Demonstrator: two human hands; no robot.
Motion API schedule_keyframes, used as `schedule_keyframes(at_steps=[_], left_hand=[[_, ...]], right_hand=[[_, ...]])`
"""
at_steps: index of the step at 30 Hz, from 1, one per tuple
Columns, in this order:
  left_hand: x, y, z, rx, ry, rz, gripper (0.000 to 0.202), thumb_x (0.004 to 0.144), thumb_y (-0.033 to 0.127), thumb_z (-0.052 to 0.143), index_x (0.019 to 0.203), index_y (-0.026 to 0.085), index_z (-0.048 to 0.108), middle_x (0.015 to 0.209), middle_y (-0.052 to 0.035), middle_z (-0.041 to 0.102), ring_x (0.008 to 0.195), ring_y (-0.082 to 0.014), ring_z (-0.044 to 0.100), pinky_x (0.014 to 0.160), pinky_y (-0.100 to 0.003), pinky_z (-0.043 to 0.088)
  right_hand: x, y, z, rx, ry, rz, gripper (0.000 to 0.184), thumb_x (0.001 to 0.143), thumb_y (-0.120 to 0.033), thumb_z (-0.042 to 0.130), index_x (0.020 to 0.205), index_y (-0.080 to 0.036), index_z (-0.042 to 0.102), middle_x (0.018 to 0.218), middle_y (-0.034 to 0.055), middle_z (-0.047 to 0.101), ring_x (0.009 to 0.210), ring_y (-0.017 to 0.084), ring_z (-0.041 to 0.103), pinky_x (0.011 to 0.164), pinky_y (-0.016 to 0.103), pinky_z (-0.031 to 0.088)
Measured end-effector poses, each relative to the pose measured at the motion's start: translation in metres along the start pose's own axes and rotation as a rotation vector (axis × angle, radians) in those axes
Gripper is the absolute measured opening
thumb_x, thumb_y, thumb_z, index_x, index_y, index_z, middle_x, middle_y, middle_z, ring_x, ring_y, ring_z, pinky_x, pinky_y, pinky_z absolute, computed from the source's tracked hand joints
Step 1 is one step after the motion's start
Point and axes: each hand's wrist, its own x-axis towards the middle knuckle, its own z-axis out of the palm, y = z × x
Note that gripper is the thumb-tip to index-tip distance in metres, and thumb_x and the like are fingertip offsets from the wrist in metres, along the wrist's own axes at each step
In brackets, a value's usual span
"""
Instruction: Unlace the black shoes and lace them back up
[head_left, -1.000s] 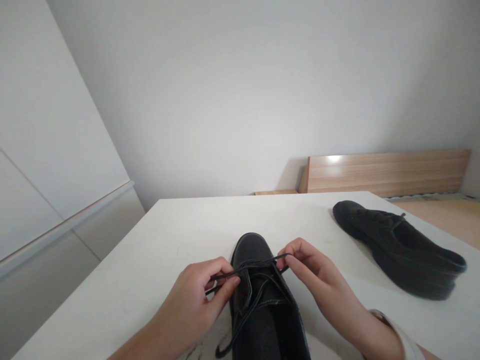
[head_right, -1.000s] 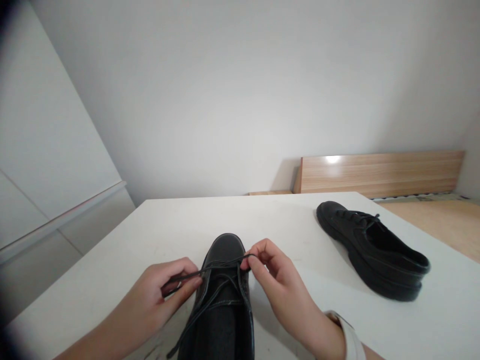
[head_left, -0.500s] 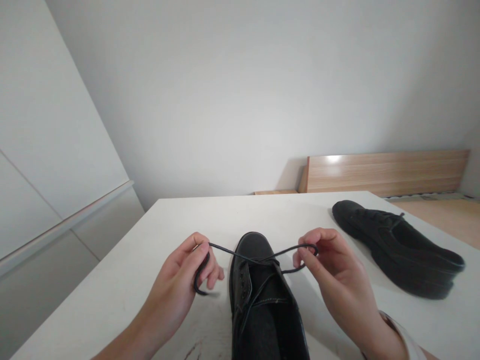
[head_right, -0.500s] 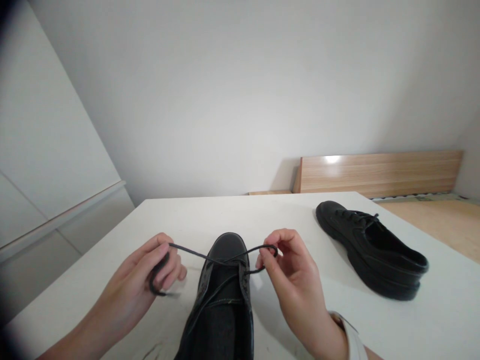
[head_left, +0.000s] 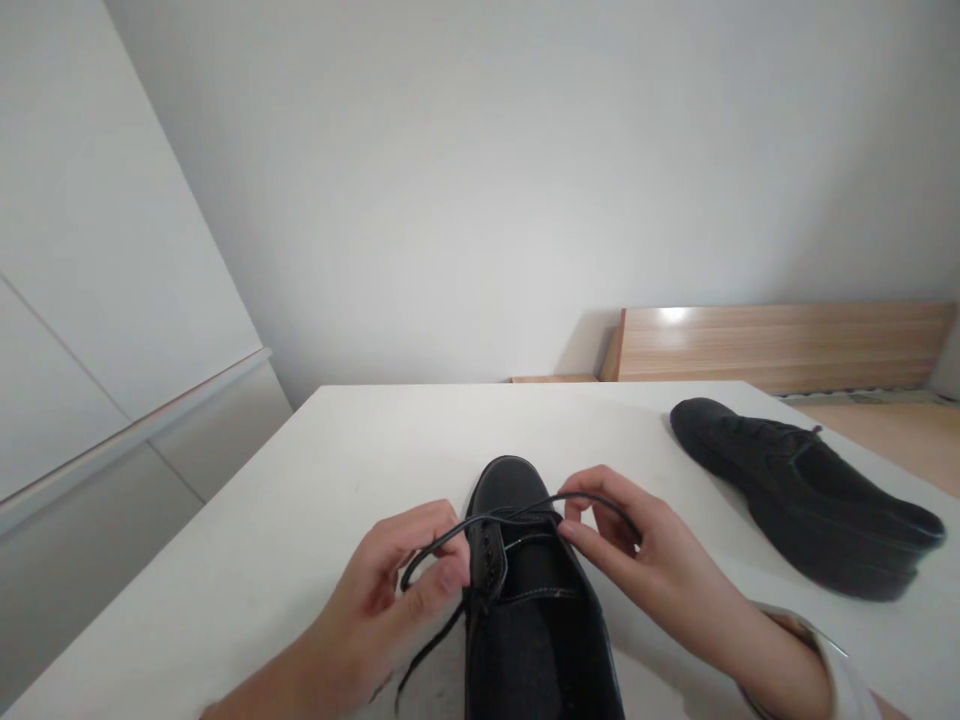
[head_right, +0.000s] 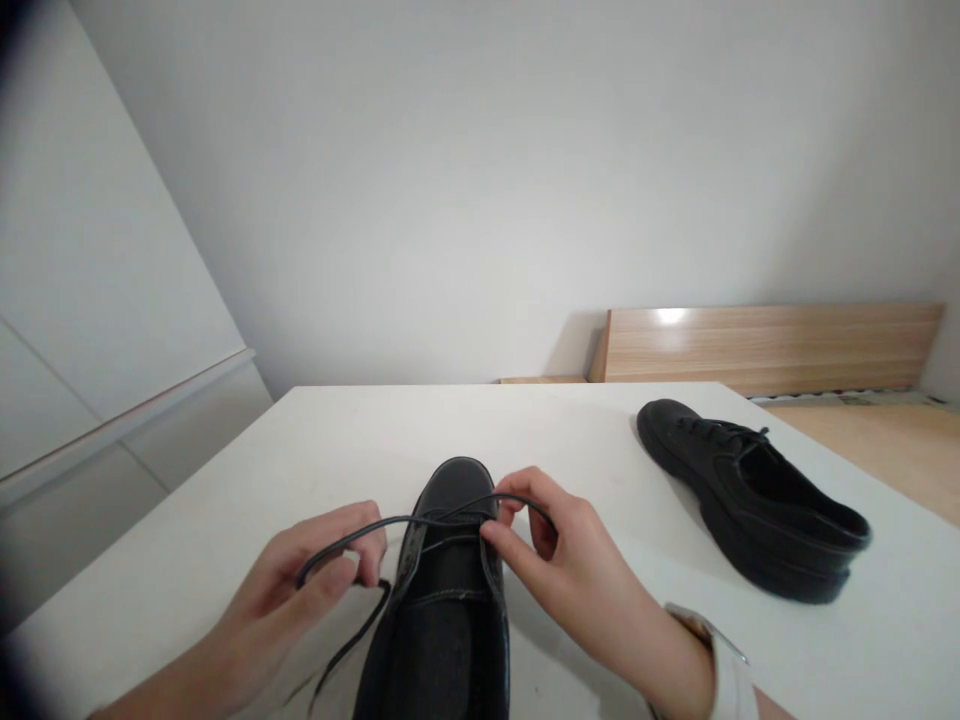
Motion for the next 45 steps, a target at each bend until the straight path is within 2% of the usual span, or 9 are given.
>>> schedule_keyframes(at_steps=[9,15,21,25,29,32,37,41,45], left_hand=[[-0.002,0.005,0.009,0.15,-0.128,0.137,0.009,0.09,0.021,0.061,0.096,0.022,0.055,0.094,-0.0045,0.055,0.089,-0.0207,0.052,0.08,-0.033,0.046],[-0.001,0.011,0.012,0.206,-0.094,0.138,0.015,0.083,0.01,0.054,0.09,0.023,0.05,0.09,-0.0037,0.053,0.083,-0.0194,0.052,0.075,-0.031,0.048],[-0.009,0.009,0.013,0.288,0.023,0.278,0.027,0.083,0.01,0.058,0.103,0.027,0.052,0.095,-0.0054,0.056,0.088,-0.0217,0.056,0.078,-0.033,0.052],[-0.013,-0.002,0.016,0.537,0.061,0.564,0.006,0.092,0.03,0.061,0.091,0.03,0.066,0.108,-0.0061,0.067,0.109,-0.0283,0.056,0.099,-0.043,0.045],[-0.007,-0.008,0.019,0.617,-0.094,0.806,0.032,0.098,0.023,0.054,0.067,0.024,0.063,0.085,0.0028,0.074,0.108,-0.0191,0.061,0.116,-0.036,0.031],[-0.004,0.003,0.016,0.678,-0.246,0.754,0.035,0.1,0.017,0.048,0.07,0.022,0.063,0.065,0.0037,0.069,0.107,-0.0156,0.065,0.12,-0.034,0.025],[-0.003,0.022,0.014,0.757,-0.358,0.659,0.028,0.098,0.017,0.053,0.076,0.024,0.068,0.073,0.0041,0.074,0.12,-0.0163,0.063,0.126,-0.039,0.012],[0.001,0.021,0.022,0.843,-0.447,0.655,0.035,0.1,0.015,0.048,0.071,0.022,0.066,0.079,0.003,0.076,0.137,-0.0186,0.05,0.122,-0.048,-0.019],[0.003,0.023,0.024,0.868,-0.553,0.59,0.022,0.096,0.015,0.056,0.081,0.022,0.071,0.074,0.0033,0.076,0.142,-0.0211,0.044,0.12,-0.05,-0.022]], right_hand=[[0.002,0.003,0.003,-0.002,0.004,-0.024,0.021,0.093,-0.04,0.059,0.082,-0.023,0.062,0.072,0.0014,0.063,0.066,0.017,0.057,0.057,0.027,0.046],[0.005,0.016,-0.008,-0.166,0.38,-0.061,0.018,0.096,-0.04,0.054,0.095,-0.024,0.062,0.08,0.0022,0.061,0.073,0.019,0.055,0.065,0.031,0.042],[0.004,0.013,-0.013,-0.008,0.715,-0.082,0.024,0.099,-0.046,0.053,0.096,-0.025,0.065,0.089,0.0023,0.061,0.078,0.018,0.054,0.068,0.03,0.04],[-0.003,0.009,-0.006,0.072,0.611,-0.114,0.023,0.1,-0.044,0.053,0.094,-0.026,0.066,0.088,0.001,0.061,0.078,0.016,0.055,0.067,0.027,0.042],[-0.003,0.01,-0.001,0.038,0.489,-0.15,0.025,0.102,-0.041,0.049,0.09,-0.026,0.065,0.078,-0.0014,0.057,0.074,0.014,0.051,0.063,0.024,0.04],[-0.001,0.01,0.003,0.072,0.327,-0.106,0.026,0.102,-0.041,0.047,0.09,-0.026,0.064,0.075,-0.0022,0.056,0.076,0.014,0.053,0.067,0.024,0.042],[-0.003,0.01,0.018,0.198,0.018,0.05,0.024,0.1,-0.045,0.047,0.098,-0.025,0.06,0.085,-0.0013,0.06,0.081,0.015,0.055,0.073,0.027,0.044],[-0.007,0.014,0.027,0.239,-0.013,0.11,0.023,0.1,-0.045,0.045,0.104,-0.025,0.057,0.097,0.0012,0.061,0.09,0.018,0.057,0.082,0.031,0.044],[-0.009,0.015,0.028,0.246,-0.021,0.135,0.025,0.099,-0.046,0.044,0.105,-0.024,0.055,0.099,0.0035,0.061,0.094,0.02,0.057,0.084,0.035,0.043]])
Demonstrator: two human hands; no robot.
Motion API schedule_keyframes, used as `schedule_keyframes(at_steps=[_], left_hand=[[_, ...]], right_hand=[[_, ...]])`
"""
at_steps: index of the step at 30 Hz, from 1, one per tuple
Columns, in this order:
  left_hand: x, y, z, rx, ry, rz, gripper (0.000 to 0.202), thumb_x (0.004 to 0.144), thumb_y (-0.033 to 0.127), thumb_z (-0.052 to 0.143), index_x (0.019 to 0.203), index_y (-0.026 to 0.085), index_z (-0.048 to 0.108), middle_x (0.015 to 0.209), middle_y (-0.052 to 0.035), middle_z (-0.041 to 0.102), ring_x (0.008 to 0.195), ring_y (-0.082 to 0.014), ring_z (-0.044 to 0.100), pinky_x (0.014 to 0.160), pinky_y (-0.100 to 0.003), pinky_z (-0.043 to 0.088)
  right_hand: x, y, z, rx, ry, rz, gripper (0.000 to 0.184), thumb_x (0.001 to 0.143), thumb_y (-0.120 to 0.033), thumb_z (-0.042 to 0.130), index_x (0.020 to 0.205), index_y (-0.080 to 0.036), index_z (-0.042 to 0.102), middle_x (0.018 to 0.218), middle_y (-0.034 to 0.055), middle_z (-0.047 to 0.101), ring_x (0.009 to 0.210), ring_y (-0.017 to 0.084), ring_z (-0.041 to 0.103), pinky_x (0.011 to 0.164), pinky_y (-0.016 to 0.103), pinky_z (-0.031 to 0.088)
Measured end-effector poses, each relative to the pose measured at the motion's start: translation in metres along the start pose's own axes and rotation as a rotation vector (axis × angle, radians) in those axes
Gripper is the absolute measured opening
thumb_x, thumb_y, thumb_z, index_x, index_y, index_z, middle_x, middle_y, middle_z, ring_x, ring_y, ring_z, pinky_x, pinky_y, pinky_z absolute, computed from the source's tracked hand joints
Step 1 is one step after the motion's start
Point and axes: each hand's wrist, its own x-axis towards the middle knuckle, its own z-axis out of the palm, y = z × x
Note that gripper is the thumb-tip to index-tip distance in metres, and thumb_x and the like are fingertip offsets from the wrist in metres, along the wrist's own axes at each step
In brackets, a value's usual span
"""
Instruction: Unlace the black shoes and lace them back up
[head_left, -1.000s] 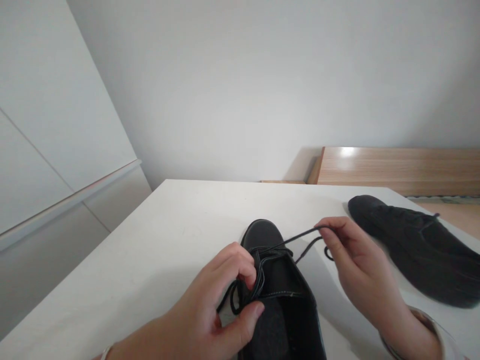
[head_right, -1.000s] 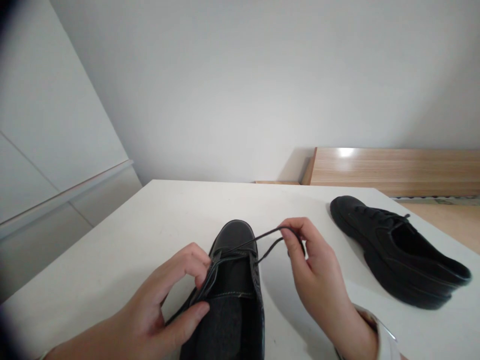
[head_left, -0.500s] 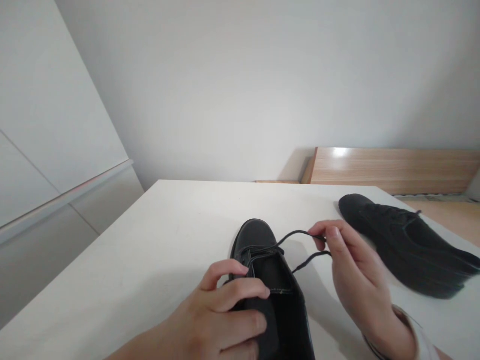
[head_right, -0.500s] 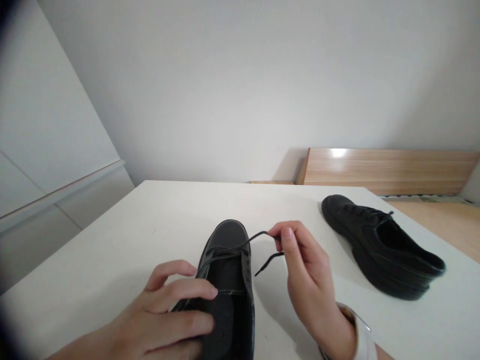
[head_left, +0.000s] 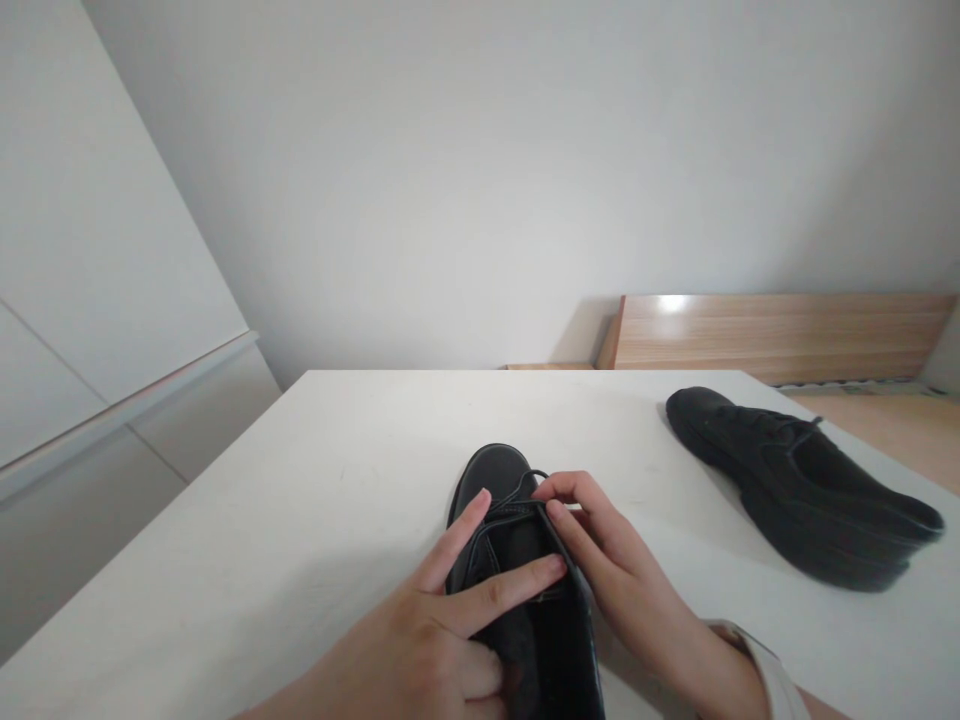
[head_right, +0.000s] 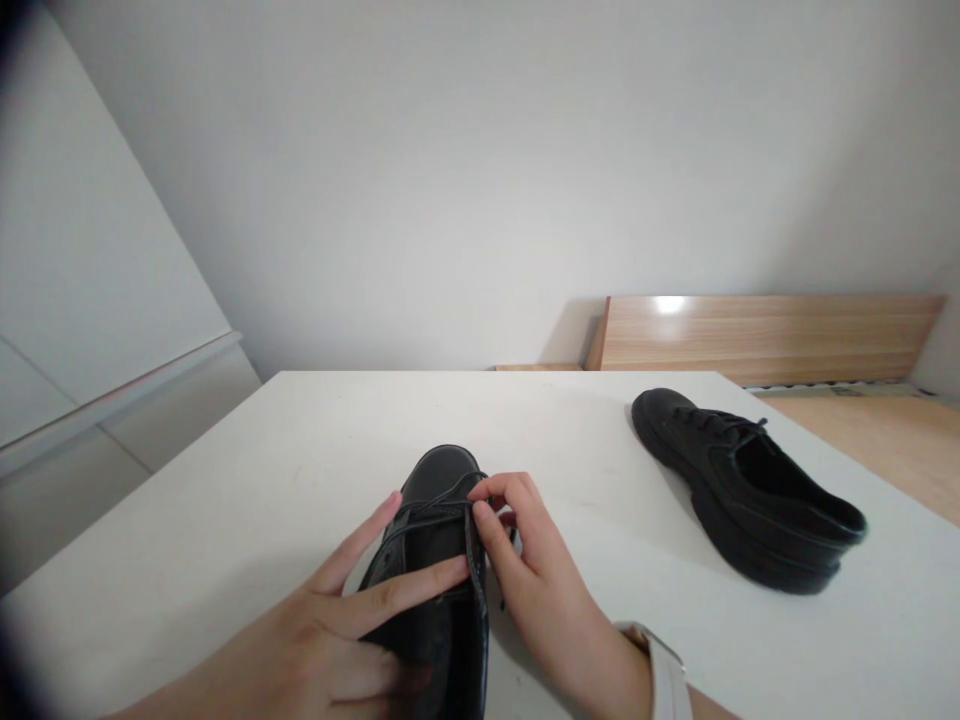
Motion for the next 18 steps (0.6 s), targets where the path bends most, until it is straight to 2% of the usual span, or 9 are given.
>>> schedule_keyframes(at_steps=[4,7,12,15,18], left_hand=[[-0.001,0.001,-0.003,-0.062,-0.014,-0.051,0.022,0.096,0.017,0.056,0.082,0.026,0.071,0.082,0.0041,0.079,0.138,-0.0205,0.049,0.123,-0.048,-0.015],[0.0,0.0,-0.001,-0.037,-0.042,-0.035,0.022,0.098,0.02,0.054,0.089,0.027,0.072,0.089,0.0048,0.08,0.142,-0.0202,0.044,0.121,-0.049,-0.02],[0.002,-0.002,0.008,-0.02,0.05,-0.006,0.013,0.096,0.024,0.062,0.09,0.026,0.072,0.102,0.0071,0.08,0.143,-0.0181,0.043,0.123,-0.042,-0.019],[0.0,-0.002,0.015,0.001,0.05,-0.015,0.018,0.1,0.024,0.056,0.091,0.026,0.071,0.102,0.0075,0.08,0.146,-0.0189,0.036,0.12,-0.046,-0.024],[-0.003,-0.001,0.023,-0.012,0.127,-0.028,0.024,0.103,0.026,0.051,0.09,0.025,0.071,0.098,0.0083,0.08,0.147,-0.0188,0.035,0.121,-0.049,-0.022]], right_hand=[[0.0,-0.002,0.001,0.003,0.005,0.004,0.026,0.098,-0.046,0.044,0.104,-0.024,0.054,0.099,0.0041,0.06,0.094,0.021,0.056,0.084,0.036,0.043],[0.0,-0.002,0.004,0.02,0.017,0.011,0.026,0.097,-0.047,0.043,0.102,-0.024,0.054,0.098,0.0039,0.058,0.093,0.021,0.055,0.084,0.036,0.043],[-0.001,-0.001,0.009,0.034,0.029,0.023,0.027,0.097,-0.048,0.041,0.102,-0.024,0.052,0.1,0.0045,0.058,0.096,0.023,0.054,0.085,0.037,0.042],[-0.002,-0.001,0.01,0.067,0.031,0.044,0.027,0.097,-0.049,0.042,0.102,-0.025,0.051,0.101,0.0047,0.058,0.098,0.023,0.054,0.084,0.037,0.042],[-0.002,-0.002,0.011,0.071,0.032,0.043,0.028,0.096,-0.051,0.043,0.102,-0.025,0.051,0.101,0.0046,0.058,0.098,0.023,0.054,0.082,0.037,0.043]])
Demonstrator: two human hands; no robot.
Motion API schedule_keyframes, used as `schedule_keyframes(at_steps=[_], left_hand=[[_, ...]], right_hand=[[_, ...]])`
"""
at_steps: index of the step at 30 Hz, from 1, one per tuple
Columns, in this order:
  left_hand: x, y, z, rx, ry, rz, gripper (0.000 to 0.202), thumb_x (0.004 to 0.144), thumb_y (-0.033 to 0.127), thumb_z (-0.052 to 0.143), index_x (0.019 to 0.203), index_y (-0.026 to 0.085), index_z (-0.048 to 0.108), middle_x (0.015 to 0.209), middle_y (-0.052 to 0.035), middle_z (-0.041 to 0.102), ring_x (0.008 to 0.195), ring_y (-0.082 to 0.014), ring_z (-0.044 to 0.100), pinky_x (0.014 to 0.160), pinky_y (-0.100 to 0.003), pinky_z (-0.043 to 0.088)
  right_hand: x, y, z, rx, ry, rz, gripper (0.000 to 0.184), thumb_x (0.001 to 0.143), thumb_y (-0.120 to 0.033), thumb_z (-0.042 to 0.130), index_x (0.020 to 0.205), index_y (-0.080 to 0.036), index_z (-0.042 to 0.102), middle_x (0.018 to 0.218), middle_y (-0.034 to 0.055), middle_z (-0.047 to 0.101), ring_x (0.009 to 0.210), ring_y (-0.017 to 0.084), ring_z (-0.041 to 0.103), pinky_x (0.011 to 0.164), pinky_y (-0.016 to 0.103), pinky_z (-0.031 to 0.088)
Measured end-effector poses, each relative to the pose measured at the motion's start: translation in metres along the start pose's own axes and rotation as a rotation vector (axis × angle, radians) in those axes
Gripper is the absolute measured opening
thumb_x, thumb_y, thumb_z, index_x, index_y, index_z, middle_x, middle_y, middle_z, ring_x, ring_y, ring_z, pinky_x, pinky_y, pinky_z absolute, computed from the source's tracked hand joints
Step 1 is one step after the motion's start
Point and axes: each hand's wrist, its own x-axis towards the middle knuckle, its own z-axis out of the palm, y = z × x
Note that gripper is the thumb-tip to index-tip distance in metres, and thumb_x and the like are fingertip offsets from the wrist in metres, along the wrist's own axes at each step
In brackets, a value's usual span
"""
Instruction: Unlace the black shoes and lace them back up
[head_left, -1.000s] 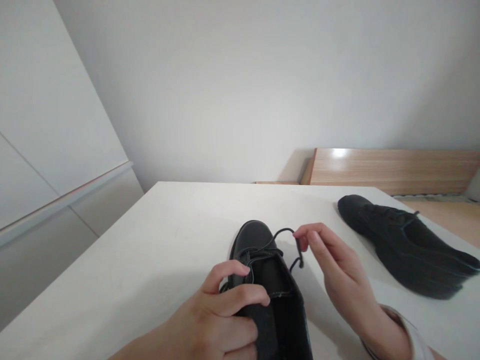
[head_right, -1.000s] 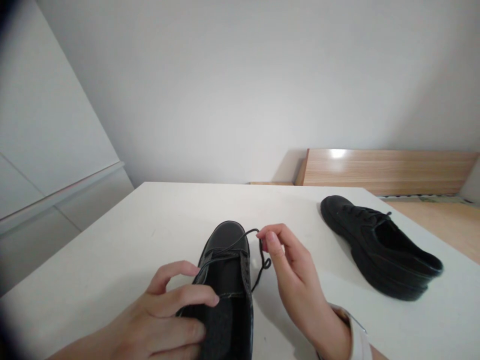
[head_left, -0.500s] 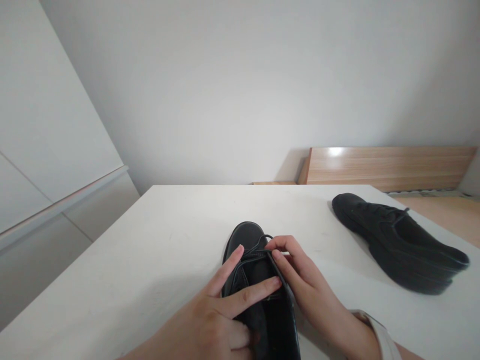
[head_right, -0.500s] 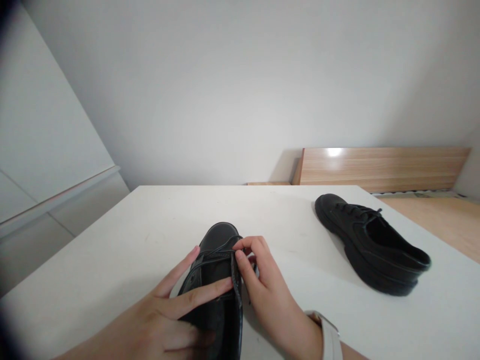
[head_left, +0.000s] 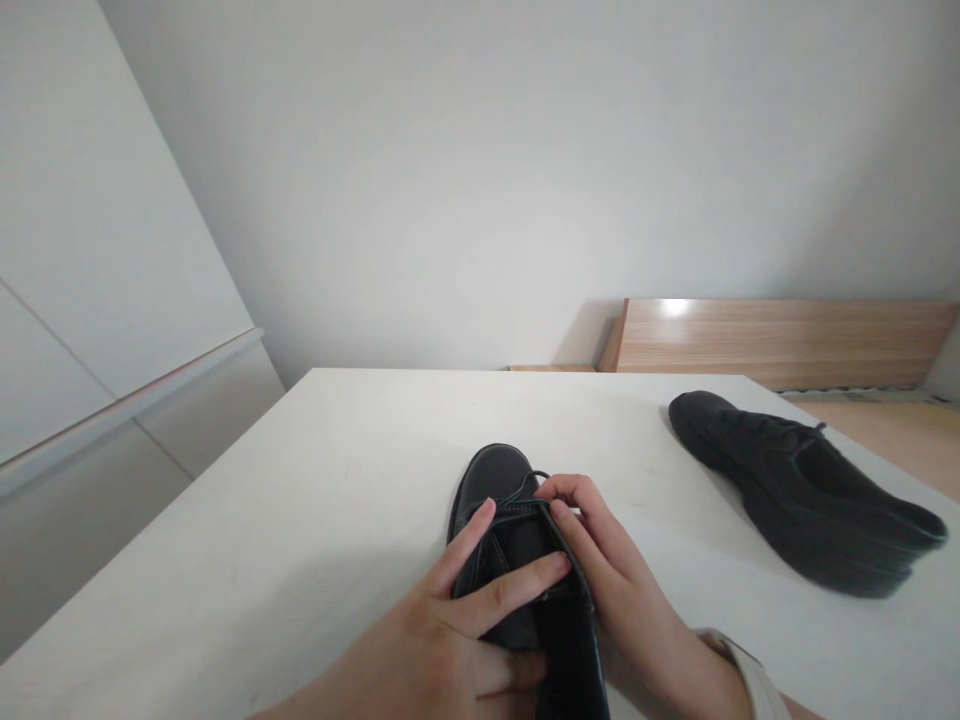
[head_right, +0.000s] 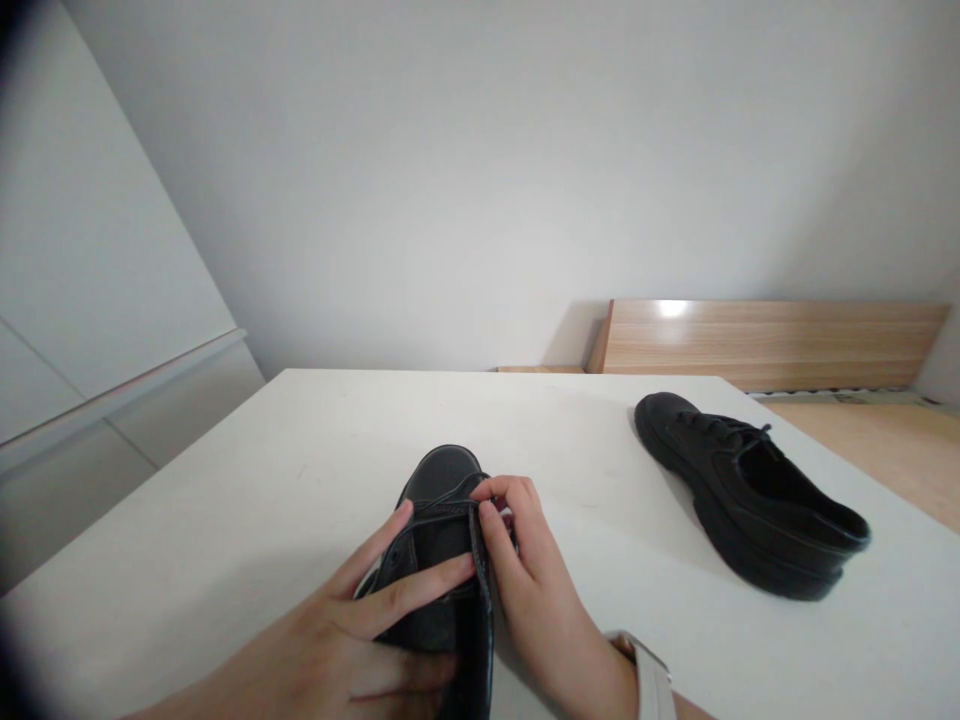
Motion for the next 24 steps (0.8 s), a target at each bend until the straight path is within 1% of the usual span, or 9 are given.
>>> schedule_keyframes(at_steps=[4,7,8,11,14,17,20,22,24], left_hand=[[-0.003,0.0,0.008,-0.017,0.115,0.017,0.026,0.104,0.028,0.049,0.091,0.024,0.071,0.087,0.0074,0.078,0.142,-0.0186,0.041,0.125,-0.048,-0.012],[-0.002,0.0,0.007,-0.013,0.196,0.018,0.028,0.103,0.027,0.05,0.084,0.024,0.07,0.079,0.006,0.075,0.134,-0.0172,0.051,0.127,-0.047,-0.002],[-0.001,0.001,0.005,-0.017,0.198,0.015,0.028,0.102,0.025,0.052,0.081,0.024,0.07,0.077,0.0054,0.075,0.132,-0.0173,0.054,0.127,-0.046,0.001],[0.002,0.002,-0.006,-0.047,0.09,-0.01,0.025,0.097,0.019,0.057,0.075,0.023,0.069,0.076,0.0033,0.076,0.13,-0.0195,0.057,0.127,-0.045,0.005],[0.004,0.004,-0.016,-0.074,-0.025,-0.049,0.024,0.096,0.016,0.056,0.076,0.022,0.068,0.083,0.0013,0.078,0.132,-0.0215,0.055,0.127,-0.047,0.001],[0.004,0.003,-0.016,-0.126,-0.039,-0.082,0.02,0.096,0.017,0.057,0.084,0.024,0.071,0.085,0.0017,0.08,0.132,-0.0222,0.055,0.127,-0.048,0.005],[0.004,0.001,-0.01,-0.158,-0.042,-0.084,0.013,0.096,0.022,0.062,0.091,0.025,0.074,0.095,0.0035,0.081,0.133,-0.0197,0.055,0.128,-0.043,0.008],[0.005,-0.001,-0.005,-0.136,-0.061,-0.07,0.012,0.096,0.024,0.064,0.09,0.025,0.074,0.1,0.0049,0.081,0.135,-0.0177,0.053,0.128,-0.04,0.001],[0.006,-0.003,-0.004,-0.105,-0.085,-0.053,0.012,0.096,0.025,0.064,0.089,0.024,0.074,0.098,0.0063,0.081,0.139,-0.0178,0.048,0.126,-0.041,-0.007]], right_hand=[[0.0,-0.001,0.0,0.012,0.001,0.015,0.027,0.097,-0.05,0.043,0.104,-0.025,0.051,0.1,0.0034,0.058,0.095,0.022,0.055,0.083,0.036,0.043],[0.0,0.0,-0.001,0.011,-0.014,0.014,0.026,0.097,-0.049,0.044,0.105,-0.025,0.052,0.099,0.0027,0.059,0.092,0.02,0.055,0.082,0.035,0.044],[-0.001,0.0,-0.001,0.014,-0.019,0.014,0.026,0.097,-0.049,0.044,0.105,-0.025,0.052,0.099,0.0028,0.059,0.092,0.021,0.055,0.082,0.035,0.044],[-0.002,0.001,-0.002,0.024,-0.023,0.019,0.026,0.098,-0.048,0.044,0.105,-0.025,0.052,0.101,0.0039,0.059,0.095,0.021,0.055,0.082,0.035,0.045],[-0.002,0.002,-0.003,0.026,-0.038,0.017,0.026,0.099,-0.048,0.043,0.107,-0.025,0.052,0.103,0.0044,0.059,0.095,0.021,0.055,0.08,0.035,0.045],[-0.002,0.003,-0.002,0.033,-0.035,0.025,0.026,0.099,-0.048,0.043,0.106,-0.025,0.051,0.102,0.0043,0.058,0.094,0.021,0.055,0.08,0.035,0.045],[-0.002,0.003,-0.002,0.034,-0.028,0.028,0.025,0.098,-0.048,0.043,0.106,-0.025,0.051,0.101,0.0039,0.057,0.095,0.021,0.054,0.084,0.036,0.044],[-0.002,0.004,-0.002,0.052,-0.026,0.027,0.025,0.098,-0.047,0.042,0.106,-0.025,0.051,0.1,0.0034,0.057,0.095,0.021,0.054,0.086,0.036,0.044],[-0.003,0.004,-0.001,0.065,-0.019,0.026,0.024,0.098,-0.047,0.042,0.105,-0.026,0.051,0.1,0.0032,0.057,0.097,0.021,0.054,0.087,0.036,0.044]])
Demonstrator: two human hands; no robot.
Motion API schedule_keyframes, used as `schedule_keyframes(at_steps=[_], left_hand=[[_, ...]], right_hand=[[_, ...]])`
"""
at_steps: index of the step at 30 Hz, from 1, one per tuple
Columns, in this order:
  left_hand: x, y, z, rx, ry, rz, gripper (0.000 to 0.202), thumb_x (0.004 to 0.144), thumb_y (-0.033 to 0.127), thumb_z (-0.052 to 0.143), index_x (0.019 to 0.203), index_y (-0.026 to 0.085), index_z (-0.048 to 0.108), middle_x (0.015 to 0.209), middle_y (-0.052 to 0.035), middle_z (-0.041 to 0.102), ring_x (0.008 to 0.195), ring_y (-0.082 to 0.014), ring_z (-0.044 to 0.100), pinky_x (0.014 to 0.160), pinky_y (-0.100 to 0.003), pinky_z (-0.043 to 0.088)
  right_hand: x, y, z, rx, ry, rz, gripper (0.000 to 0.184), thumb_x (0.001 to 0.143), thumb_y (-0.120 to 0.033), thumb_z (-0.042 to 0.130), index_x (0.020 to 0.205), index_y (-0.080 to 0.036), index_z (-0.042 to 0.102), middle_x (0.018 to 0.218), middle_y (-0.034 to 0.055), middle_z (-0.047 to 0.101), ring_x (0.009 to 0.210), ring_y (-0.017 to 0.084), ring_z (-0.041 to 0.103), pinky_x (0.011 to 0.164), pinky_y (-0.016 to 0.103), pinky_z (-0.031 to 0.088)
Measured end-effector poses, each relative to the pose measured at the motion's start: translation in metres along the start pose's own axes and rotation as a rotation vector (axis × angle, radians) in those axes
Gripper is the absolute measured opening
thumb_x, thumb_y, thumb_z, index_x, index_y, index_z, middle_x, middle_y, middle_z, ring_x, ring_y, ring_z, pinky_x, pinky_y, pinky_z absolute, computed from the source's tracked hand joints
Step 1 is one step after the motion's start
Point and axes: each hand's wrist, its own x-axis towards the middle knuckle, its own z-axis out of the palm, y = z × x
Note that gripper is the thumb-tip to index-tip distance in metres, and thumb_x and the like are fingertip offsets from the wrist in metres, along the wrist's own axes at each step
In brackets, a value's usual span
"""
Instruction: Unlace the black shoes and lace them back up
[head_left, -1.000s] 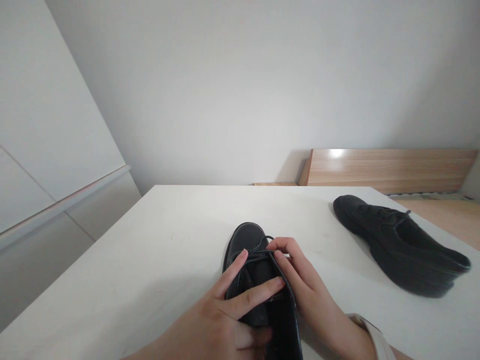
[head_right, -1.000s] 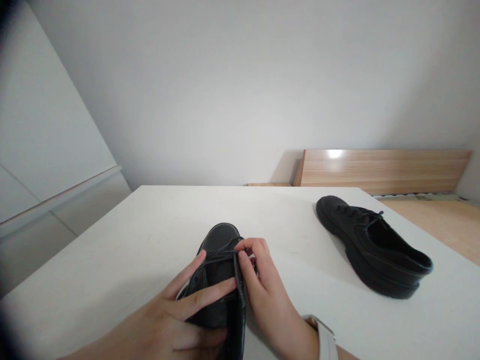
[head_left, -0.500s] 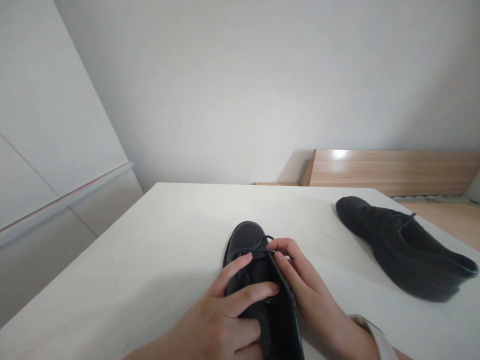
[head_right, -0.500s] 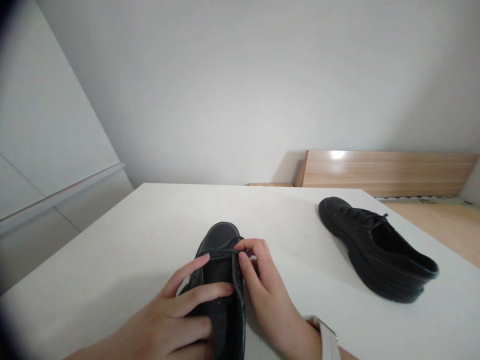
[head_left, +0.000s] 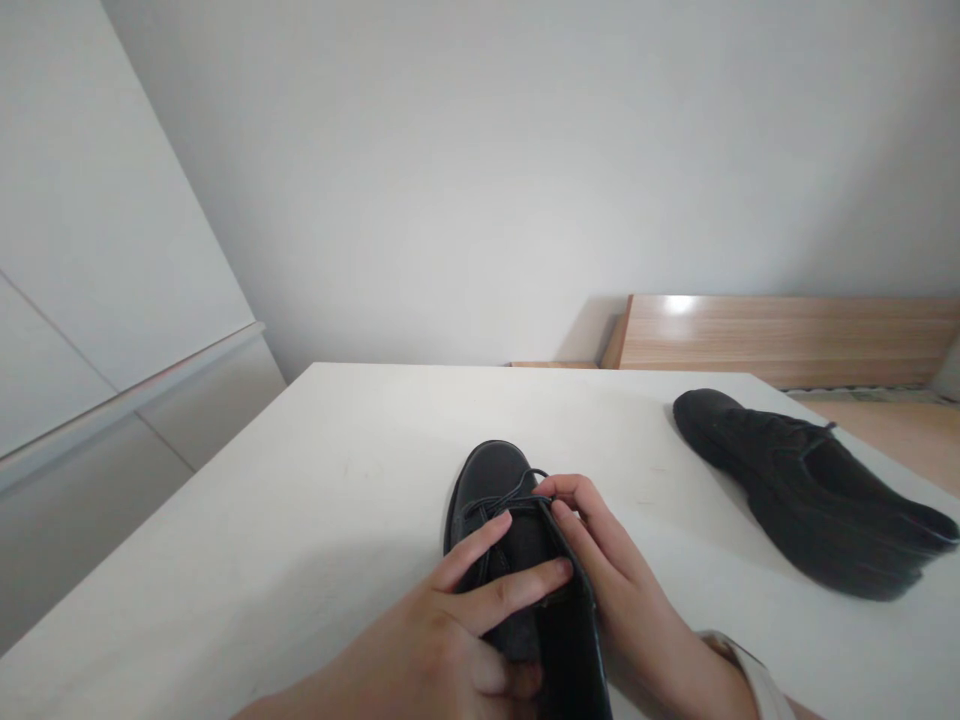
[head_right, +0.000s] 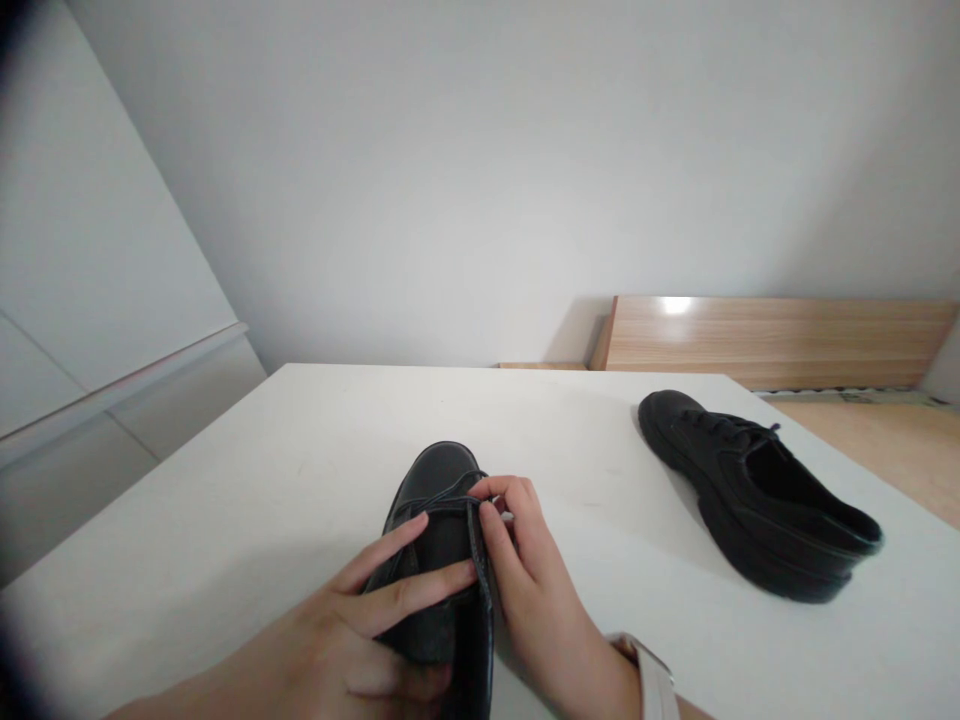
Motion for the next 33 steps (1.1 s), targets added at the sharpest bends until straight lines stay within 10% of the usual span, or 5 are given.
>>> schedule_keyframes(at_steps=[10,15,21,25,33], left_hand=[[-0.002,0.001,0.007,0.044,0.028,0.053,0.004,0.094,0.027,0.068,0.093,0.025,0.072,0.102,0.0102,0.08,0.146,-0.0203,0.036,0.123,-0.045,-0.019],[-0.007,0.007,-0.015,-0.146,0.084,-0.013,0.013,0.096,0.02,0.062,0.096,0.027,0.072,0.102,0.0075,0.08,0.135,-0.0195,0.052,0.127,-0.041,0.01],[-0.016,-0.008,-0.018,-0.438,0.632,-0.328,0.02,0.101,0.028,0.048,0.102,0.025,0.067,0.099,-0.004,0.076,0.103,-0.0224,0.067,0.101,-0.04,0.047],[-0.014,-0.028,0.0,-0.502,0.586,-0.678,0.019,0.099,0.03,0.052,0.107,0.023,0.068,0.106,-0.0053,0.069,0.103,-0.0211,0.064,0.092,-0.035,0.05],[-0.014,-0.034,0.006,-0.646,0.604,-0.645,0.017,0.093,0.026,0.061,0.102,0.022,0.075,0.096,-0.0042,0.068,0.091,-0.0186,0.065,0.084,-0.031,0.051]], right_hand=[[-0.002,-0.002,0.008,0.046,0.061,0.023,0.029,0.095,-0.053,0.047,0.103,-0.026,0.054,0.097,0.0028,0.061,0.093,0.021,0.058,0.084,0.034,0.047],[0.004,-0.005,0.0,0.006,0.023,0.01,0.03,0.091,-0.054,0.054,0.099,-0.025,0.058,0.091,0.0019,0.063,0.085,0.02,0.058,0.077,0.032,0.048],[0.017,-0.003,-0.019,-0.113,0.063,-0.059,0.033,0.085,-0.055,0.064,0.089,-0.022,0.061,0.073,0.0001,0.057,0.069,0.017,0.052,0.063,0.03,0.041],[0.016,-0.009,-0.026,0.009,0.12,-0.115,0.024,0.086,-0.046,0.069,0.091,-0.024,0.061,0.064,-0.0036,0.048,0.055,0.013,0.04,0.051,0.026,0.031],[-0.011,-0.043,-0.038,0.362,0.114,-0.269,0.023,0.1,-0.042,0.043,0.094,-0.031,0.063,0.046,-0.0022,0.043,0.04,0.016,0.039,0.038,0.028,0.029]])
